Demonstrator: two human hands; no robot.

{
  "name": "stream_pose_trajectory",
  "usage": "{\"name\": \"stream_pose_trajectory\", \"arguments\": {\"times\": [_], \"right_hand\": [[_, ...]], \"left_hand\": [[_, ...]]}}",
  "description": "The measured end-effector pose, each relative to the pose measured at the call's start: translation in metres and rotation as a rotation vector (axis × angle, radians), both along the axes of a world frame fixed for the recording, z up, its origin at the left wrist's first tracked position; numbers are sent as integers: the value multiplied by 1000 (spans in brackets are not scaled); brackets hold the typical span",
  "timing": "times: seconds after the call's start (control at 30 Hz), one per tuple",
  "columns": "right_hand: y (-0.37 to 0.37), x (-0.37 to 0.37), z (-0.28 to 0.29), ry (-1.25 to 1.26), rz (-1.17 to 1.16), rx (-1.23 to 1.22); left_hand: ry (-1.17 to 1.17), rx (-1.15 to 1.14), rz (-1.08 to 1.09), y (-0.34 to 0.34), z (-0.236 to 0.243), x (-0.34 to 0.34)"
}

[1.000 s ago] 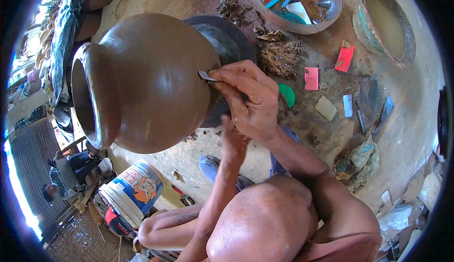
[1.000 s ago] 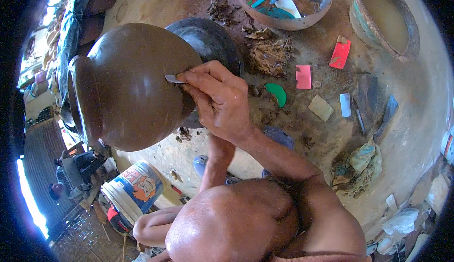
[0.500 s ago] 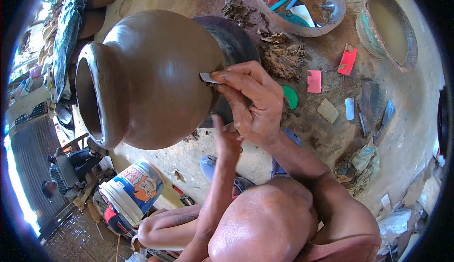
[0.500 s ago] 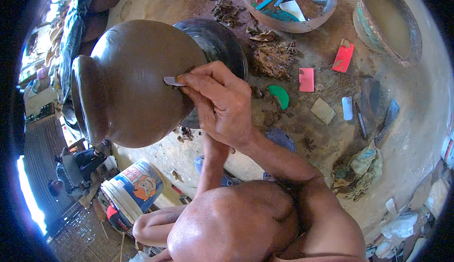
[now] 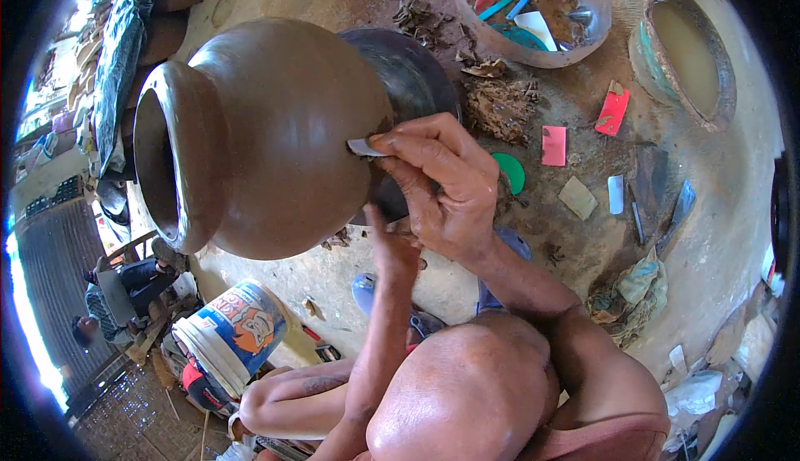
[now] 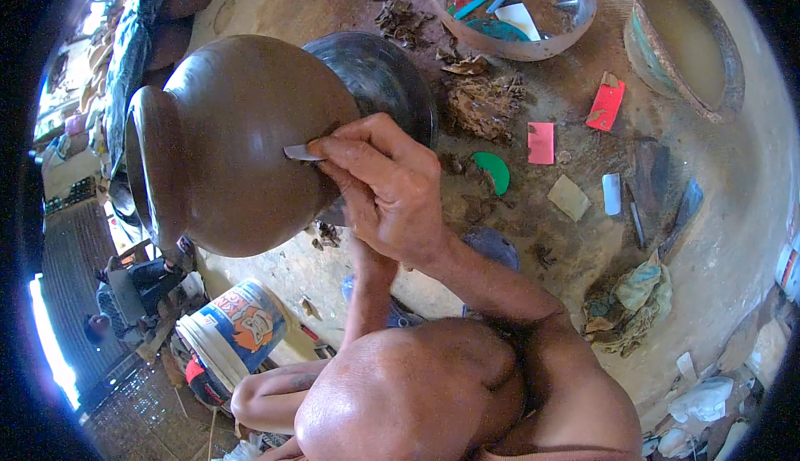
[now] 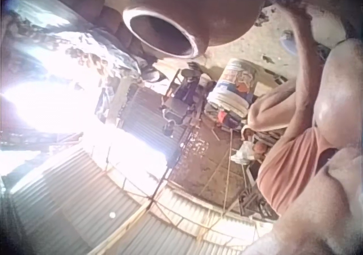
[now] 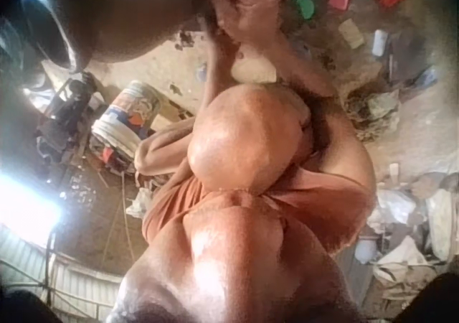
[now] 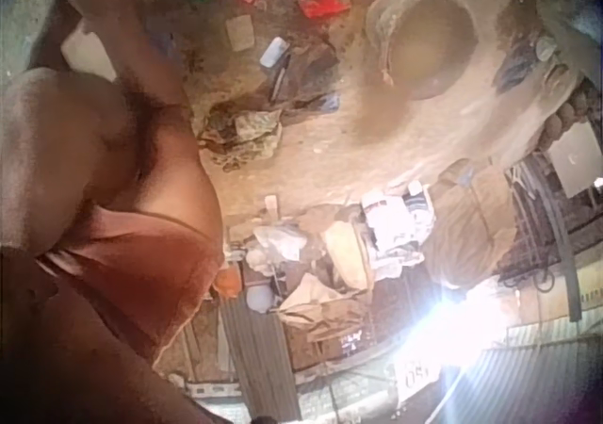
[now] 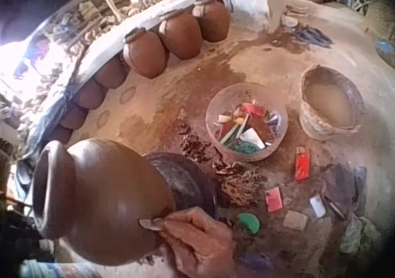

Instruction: The person uses small tools and their hands to smooth the exterior of a clay pot and reaches inside the pot.

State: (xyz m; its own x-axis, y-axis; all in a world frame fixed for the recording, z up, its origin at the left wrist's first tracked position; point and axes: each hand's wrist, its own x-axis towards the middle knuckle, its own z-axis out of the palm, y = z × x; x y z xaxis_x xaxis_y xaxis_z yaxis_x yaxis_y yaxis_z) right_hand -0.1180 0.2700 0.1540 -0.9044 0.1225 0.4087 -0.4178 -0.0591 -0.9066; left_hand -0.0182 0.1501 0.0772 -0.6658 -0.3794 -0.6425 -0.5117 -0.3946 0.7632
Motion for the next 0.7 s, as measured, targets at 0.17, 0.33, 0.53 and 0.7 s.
{"name": "stream_pose_trajectory", "arguments": {"times": [0.17, 0.33, 0.53, 0.7], "right_hand": [[-7, 8, 8, 9, 44, -57], [-6, 7, -3, 17, 10, -25], [-2, 6, 2, 75, 10, -3], [0, 10, 1, 83, 6, -8]], "left_hand": [[144, 164, 339, -106, -54, 12], [99, 521, 335, -23, -62, 30], [183, 411, 254, -56, -69, 35], [91, 199, 306, -95, -50, 4]]}}
